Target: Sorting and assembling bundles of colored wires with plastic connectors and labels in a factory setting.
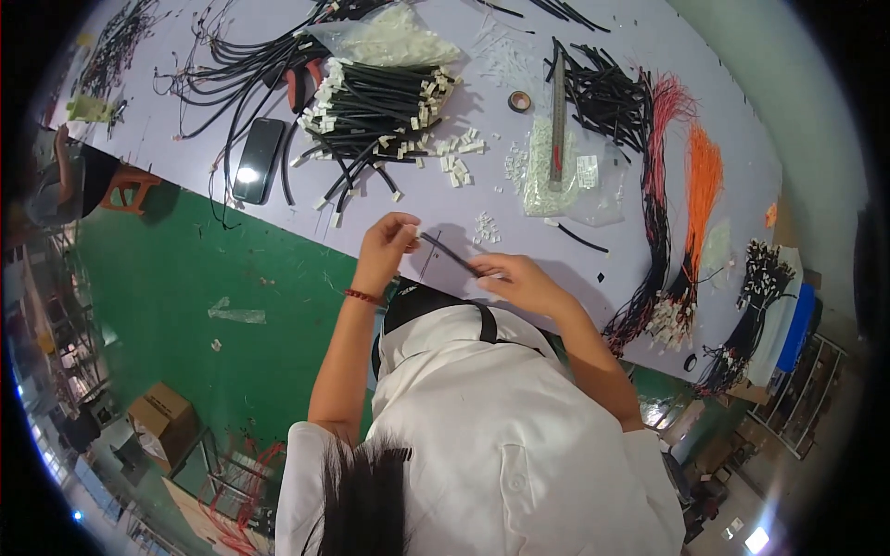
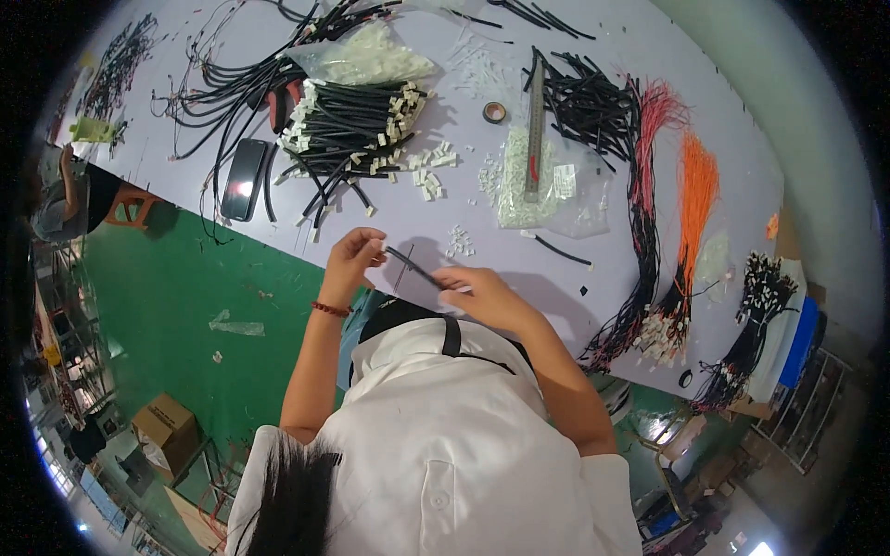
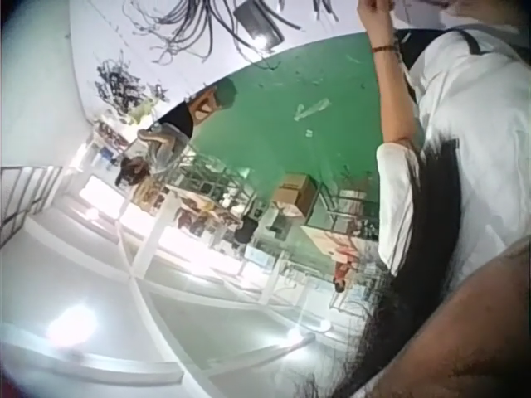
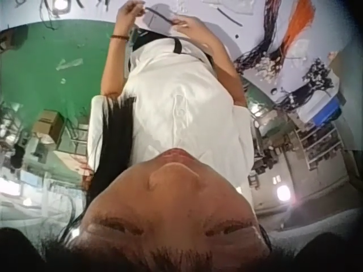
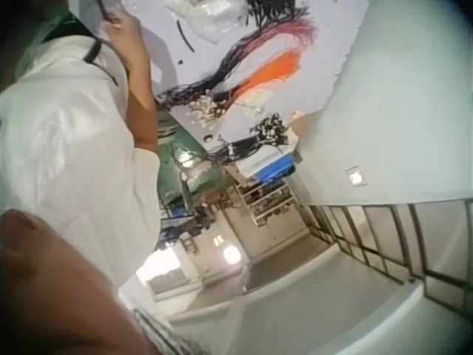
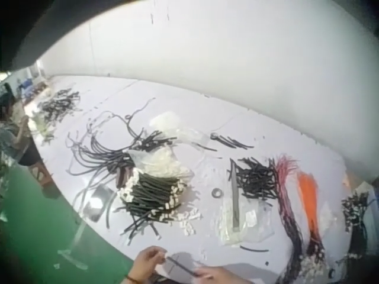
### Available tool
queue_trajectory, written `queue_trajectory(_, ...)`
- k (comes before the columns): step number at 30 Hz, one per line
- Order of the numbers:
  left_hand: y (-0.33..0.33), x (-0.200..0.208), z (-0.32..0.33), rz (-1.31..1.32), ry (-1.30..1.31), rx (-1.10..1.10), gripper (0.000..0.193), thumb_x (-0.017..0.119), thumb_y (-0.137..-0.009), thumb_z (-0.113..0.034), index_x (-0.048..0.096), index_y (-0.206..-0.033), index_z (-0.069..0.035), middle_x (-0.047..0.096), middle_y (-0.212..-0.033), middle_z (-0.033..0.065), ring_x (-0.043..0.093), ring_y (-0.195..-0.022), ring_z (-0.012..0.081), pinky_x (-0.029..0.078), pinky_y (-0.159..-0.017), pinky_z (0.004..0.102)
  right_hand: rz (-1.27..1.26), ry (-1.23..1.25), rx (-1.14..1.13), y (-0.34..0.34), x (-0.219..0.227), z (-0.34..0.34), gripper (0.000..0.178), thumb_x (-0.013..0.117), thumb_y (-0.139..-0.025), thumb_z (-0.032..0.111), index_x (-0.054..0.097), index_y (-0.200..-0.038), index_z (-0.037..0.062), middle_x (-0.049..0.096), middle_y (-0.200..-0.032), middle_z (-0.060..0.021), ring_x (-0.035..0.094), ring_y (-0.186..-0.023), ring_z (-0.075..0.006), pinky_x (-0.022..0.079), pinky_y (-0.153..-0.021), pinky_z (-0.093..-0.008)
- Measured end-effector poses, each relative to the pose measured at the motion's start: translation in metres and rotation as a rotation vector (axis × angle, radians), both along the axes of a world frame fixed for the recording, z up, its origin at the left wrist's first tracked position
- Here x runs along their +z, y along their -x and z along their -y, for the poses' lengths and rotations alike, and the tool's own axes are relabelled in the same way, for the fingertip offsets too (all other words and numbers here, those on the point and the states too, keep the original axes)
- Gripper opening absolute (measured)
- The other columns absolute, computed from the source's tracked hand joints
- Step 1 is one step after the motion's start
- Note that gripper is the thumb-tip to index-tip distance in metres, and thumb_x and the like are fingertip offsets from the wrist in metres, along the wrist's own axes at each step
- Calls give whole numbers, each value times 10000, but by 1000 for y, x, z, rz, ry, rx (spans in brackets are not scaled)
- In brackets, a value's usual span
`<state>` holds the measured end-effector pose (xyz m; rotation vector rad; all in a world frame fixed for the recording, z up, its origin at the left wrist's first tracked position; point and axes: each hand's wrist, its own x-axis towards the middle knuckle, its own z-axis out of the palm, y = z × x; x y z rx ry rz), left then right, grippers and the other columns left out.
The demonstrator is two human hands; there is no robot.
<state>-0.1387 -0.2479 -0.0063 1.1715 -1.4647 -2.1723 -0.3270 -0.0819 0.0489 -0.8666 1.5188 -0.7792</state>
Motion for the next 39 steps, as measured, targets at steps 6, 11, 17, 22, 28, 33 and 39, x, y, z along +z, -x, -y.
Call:
queue_trajectory(6, -6, -46, 25, 317, 547, -47, 227, 540, -862, -70, 516, -1080, -10, 596, -825, 72, 584, -655, 131, 473, -592, 249, -963, 302, 120, 30, -43, 88, 650, 697, -755, 321, 440, -1283, 43, 402, -1317, -224, 365, -1230, -359, 300, -1028, -447)
queue_trajectory(11, 7, -52, 26, 269, 431, 104, 214, 538, -878, -52, 509, -1084, -4, 584, -906, 82, 596, -646, 131, 495, -584, 243, -1177, 393, 101, 41, -84, 137, 733, 686, -726, 424, 417, -1309, 72, 353, -1351, -217, 307, -1254, -383, 236, -1045, -486)
queue_trajectory(17, 7, -59, 22, 109, 272, 357, 203, 496, -905, -33, 483, -1103, 9, 551, -1007, 95, 613, -695, 131, 524, -590, 224, -1224, 556, 16, 27, -109, 145, 579, 666, -730, 431, 535, -1175, 85, 440, -1243, -184, 376, -1175, -348, 282, -1001, -475)
queue_trajectory(22, 15, -38, 21, 252, 545, 343, 283, 522, -836, 69, 497, -1105, -17, 504, -1104, 82, 555, -594, 97, 466, -509, 198, -1236, 580, 44, 26, -118, 149, 401, 658, -728, 386, 578, -1003, 105, 519, -1060, -95, 481, -1003, -256, 389, -840, -409)
queue_trajectory(28, 36, -24, 18, 221, 523, 244, 232, 500, -859, 45, 512, -1083, -13, 566, -1018, 67, 542, -591, 78, 445, -517, 195, -1201, 764, 87, 41, -120, 158, 349, 671, -655, 249, 568, -943, 80, 536, -948, -64, 531, -862, -214, 440, -667, -334)
queue_trajectory(33, 77, -36, 11, 59, 267, 219, 296, 454, -890, 12, 469, -1185, 10, 587, -1070, 94, 589, -861, 146, 490, -765, 252, -1093, 804, 11, 50, -119, 164, 232, 621, -650, 185, 536, -837, 78, 531, -893, -71, 556, -792, -224, 482, -525, -334)
queue_trajectory(39, 99, -62, -2, -55, 148, 269, 494, 374, -834, 119, 387, -1313, -1, 468, -1272, 128, 520, -1099, 209, 463, -912, 309, -1083, 799, -113, 46, -122, 165, 190, 612, -665, 135, 549, -839, 89, 535, -859, -61, 576, -703, -234, 494, -542, -346)
